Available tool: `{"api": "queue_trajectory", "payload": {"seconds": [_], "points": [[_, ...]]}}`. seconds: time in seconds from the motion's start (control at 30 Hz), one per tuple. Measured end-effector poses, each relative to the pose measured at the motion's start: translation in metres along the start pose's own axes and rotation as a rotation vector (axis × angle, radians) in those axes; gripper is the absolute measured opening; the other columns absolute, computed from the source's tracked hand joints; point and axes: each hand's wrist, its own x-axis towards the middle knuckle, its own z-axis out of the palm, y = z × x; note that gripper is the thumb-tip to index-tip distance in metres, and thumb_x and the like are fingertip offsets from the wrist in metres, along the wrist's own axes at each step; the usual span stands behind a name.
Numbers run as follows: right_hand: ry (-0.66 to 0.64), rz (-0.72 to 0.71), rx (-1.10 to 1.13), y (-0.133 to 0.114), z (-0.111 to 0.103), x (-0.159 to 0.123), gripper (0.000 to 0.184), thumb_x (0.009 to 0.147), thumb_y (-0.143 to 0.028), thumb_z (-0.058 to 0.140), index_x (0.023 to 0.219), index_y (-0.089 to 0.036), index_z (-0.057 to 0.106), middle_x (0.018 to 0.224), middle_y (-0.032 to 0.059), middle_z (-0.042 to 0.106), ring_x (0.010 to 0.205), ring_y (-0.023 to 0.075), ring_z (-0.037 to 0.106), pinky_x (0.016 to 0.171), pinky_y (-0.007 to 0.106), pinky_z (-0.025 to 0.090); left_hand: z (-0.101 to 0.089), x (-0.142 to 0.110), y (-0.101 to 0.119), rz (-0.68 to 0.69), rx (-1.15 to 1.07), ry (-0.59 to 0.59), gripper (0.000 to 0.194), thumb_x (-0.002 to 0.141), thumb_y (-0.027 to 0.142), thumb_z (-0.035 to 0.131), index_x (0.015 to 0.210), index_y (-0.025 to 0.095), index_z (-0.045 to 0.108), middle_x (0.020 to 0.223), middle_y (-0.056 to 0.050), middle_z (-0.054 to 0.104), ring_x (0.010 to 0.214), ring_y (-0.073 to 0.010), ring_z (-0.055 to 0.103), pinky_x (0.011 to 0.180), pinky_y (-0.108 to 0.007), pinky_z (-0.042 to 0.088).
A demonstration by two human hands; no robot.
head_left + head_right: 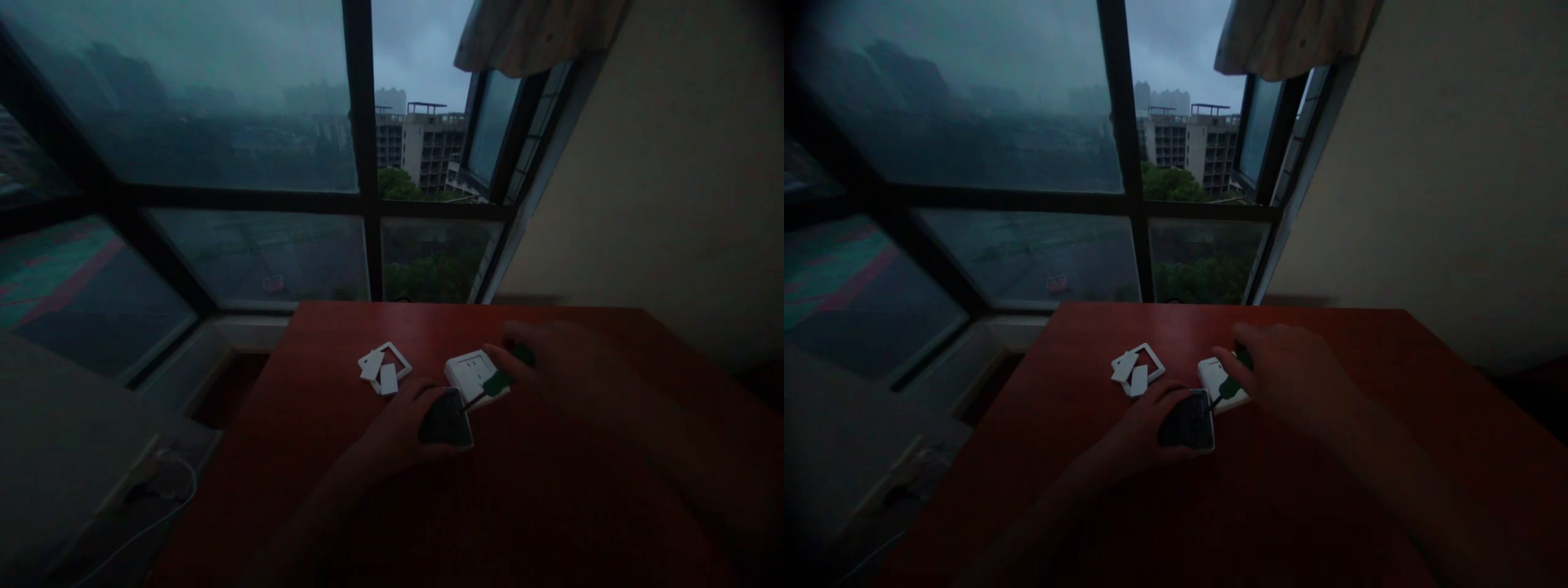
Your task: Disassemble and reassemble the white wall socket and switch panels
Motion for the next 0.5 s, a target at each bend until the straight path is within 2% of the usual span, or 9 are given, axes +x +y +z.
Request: {"api": "queue_trajectory", "payload": {"seconds": [0.13,0.23,0.3,0.37,0.43,0.5], "points": [[-0.073,-0.267,0.297,0.011,-0.009,-0.003,0.017,0.089,-0.031,0.050,0.101,-0.024,0.061,0.100,0.0049,0.067,0.083,0.0191,0.063,0.068,0.030,0.045,-0.001,0.001,0.001,0.002,-0.003,0.009,0.082,0.063,0.041,0.084,0.134,0.028,0.044,0.137,-0.009,0.044,0.124,-0.0308,0.043,0.105,-0.045,0.037],[-0.093,-0.350,0.439,0.012,-0.012,-0.007,0.034,0.086,-0.021,0.052,0.120,-0.026,0.054,0.117,0.0043,0.063,0.102,0.0189,0.060,0.083,0.030,0.047,0.000,0.001,0.000,0.001,-0.008,0.006,0.083,0.061,0.038,0.085,0.133,0.028,0.045,0.136,-0.009,0.045,0.123,-0.0310,0.044,0.105,-0.045,0.037],[-0.069,-0.322,0.421,0.009,-0.009,-0.007,0.039,0.085,-0.022,0.052,0.124,-0.025,0.051,0.121,0.0055,0.062,0.108,0.0205,0.059,0.087,0.032,0.047,0.000,0.001,-0.001,-0.005,-0.004,0.002,0.083,0.060,0.036,0.085,0.133,0.027,0.045,0.136,-0.009,0.044,0.124,-0.0312,0.044,0.104,-0.045,0.037],[-0.025,-0.224,0.283,0.005,-0.005,-0.004,0.035,0.087,-0.032,0.052,0.120,-0.022,0.054,0.117,0.0090,0.065,0.102,0.0244,0.062,0.082,0.036,0.048,0.000,0.001,-0.002,-0.007,0.000,0.000,0.084,0.060,0.036,0.085,0.134,0.027,0.045,0.137,-0.009,0.043,0.124,-0.0313,0.043,0.104,-0.045,0.037],[0.001,-0.097,0.084,0.001,-0.001,0.001,0.034,0.089,-0.046,0.048,0.105,-0.019,0.061,0.098,0.0113,0.070,0.084,0.0270,0.066,0.066,0.037,0.048,-0.001,0.001,-0.002,-0.006,0.004,-0.005,0.084,0.061,0.036,0.085,0.134,0.027,0.044,0.138,-0.009,0.043,0.124,-0.0311,0.043,0.104,-0.045,0.037],[-0.013,-0.050,-0.024,-0.003,0.001,0.006,0.037,0.091,-0.050,0.042,0.089,-0.019,0.064,0.080,0.0093,0.069,0.068,0.0252,0.065,0.055,0.033,0.044,-0.001,0.001,-0.002,-0.012,0.008,-0.009,0.084,0.061,0.035,0.085,0.134,0.027,0.045,0.138,-0.009,0.043,0.123,-0.0308,0.044,0.104,-0.045,0.037]]}}
